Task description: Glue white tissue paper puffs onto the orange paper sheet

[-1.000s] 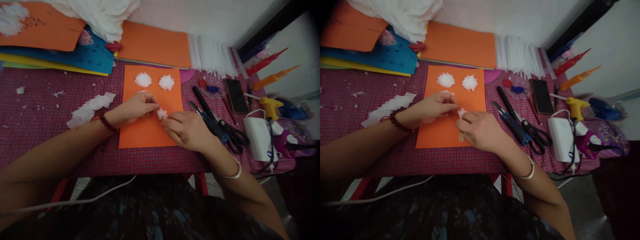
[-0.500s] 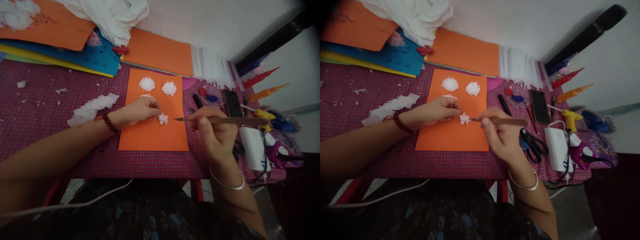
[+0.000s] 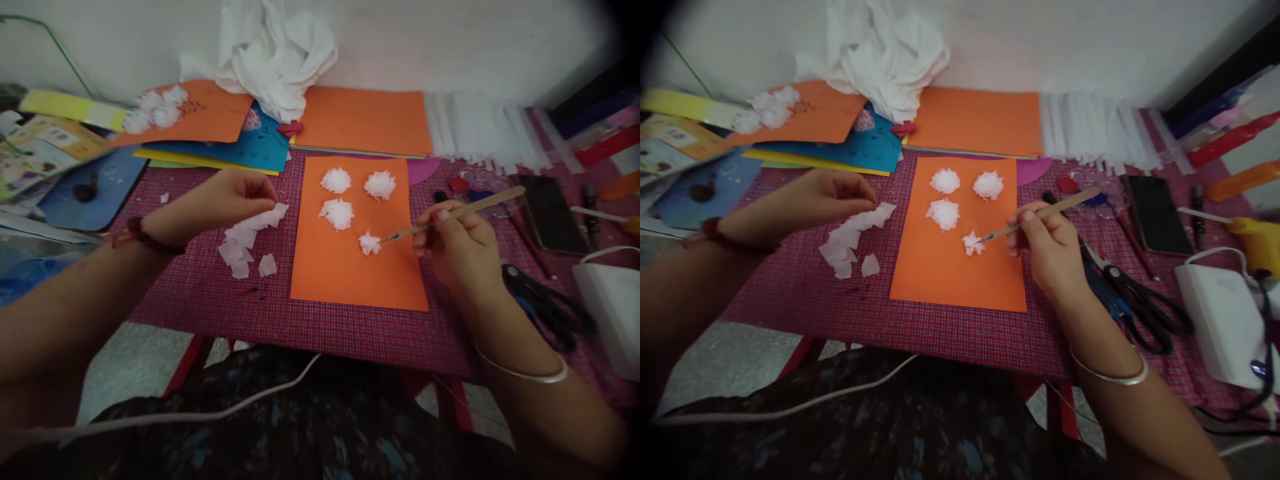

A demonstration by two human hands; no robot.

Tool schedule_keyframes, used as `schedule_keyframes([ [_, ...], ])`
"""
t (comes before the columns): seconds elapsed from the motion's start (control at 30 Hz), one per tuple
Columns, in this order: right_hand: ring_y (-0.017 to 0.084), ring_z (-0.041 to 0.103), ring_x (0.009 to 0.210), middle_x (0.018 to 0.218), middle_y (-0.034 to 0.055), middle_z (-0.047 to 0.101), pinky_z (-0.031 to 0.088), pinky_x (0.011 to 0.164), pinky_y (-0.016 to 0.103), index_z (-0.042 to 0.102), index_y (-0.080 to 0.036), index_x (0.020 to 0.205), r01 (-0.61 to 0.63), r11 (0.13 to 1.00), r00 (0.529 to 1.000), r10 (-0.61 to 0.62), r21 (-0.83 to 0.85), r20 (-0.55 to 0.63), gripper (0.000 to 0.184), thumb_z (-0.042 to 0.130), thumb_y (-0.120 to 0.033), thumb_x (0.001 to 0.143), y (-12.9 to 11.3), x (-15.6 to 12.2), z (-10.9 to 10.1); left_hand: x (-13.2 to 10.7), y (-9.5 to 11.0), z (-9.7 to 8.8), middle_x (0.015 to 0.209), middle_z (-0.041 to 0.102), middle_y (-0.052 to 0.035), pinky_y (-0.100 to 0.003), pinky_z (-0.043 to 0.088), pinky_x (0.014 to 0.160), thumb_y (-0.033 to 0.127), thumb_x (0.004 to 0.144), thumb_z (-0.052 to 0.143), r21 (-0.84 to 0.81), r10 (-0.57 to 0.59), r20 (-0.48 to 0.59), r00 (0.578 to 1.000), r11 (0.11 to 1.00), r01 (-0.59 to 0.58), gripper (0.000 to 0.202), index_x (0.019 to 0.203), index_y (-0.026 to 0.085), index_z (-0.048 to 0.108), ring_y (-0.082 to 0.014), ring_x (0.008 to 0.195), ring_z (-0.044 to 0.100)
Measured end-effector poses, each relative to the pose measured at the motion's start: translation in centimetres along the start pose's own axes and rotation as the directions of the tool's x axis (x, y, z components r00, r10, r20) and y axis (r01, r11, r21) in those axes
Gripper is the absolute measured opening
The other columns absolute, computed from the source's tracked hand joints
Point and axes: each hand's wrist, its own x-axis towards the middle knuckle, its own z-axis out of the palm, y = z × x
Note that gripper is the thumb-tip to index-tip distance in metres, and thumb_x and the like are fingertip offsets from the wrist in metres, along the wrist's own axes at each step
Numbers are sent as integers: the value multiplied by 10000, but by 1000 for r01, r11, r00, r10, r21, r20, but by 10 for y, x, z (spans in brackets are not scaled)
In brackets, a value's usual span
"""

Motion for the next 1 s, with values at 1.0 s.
schedule_keyframes([
  [1.0,89,594,560,710,-3,644,494,522,224,653,-200,866,393,877,909,-326,-277,260,256,541,-368,1023,4,-27,-3,26,68,46,667,586,10,-241,331,578,241,856,670,-192,192,-59,980,961,-200,146,757,133,667,-83,620,486],
])
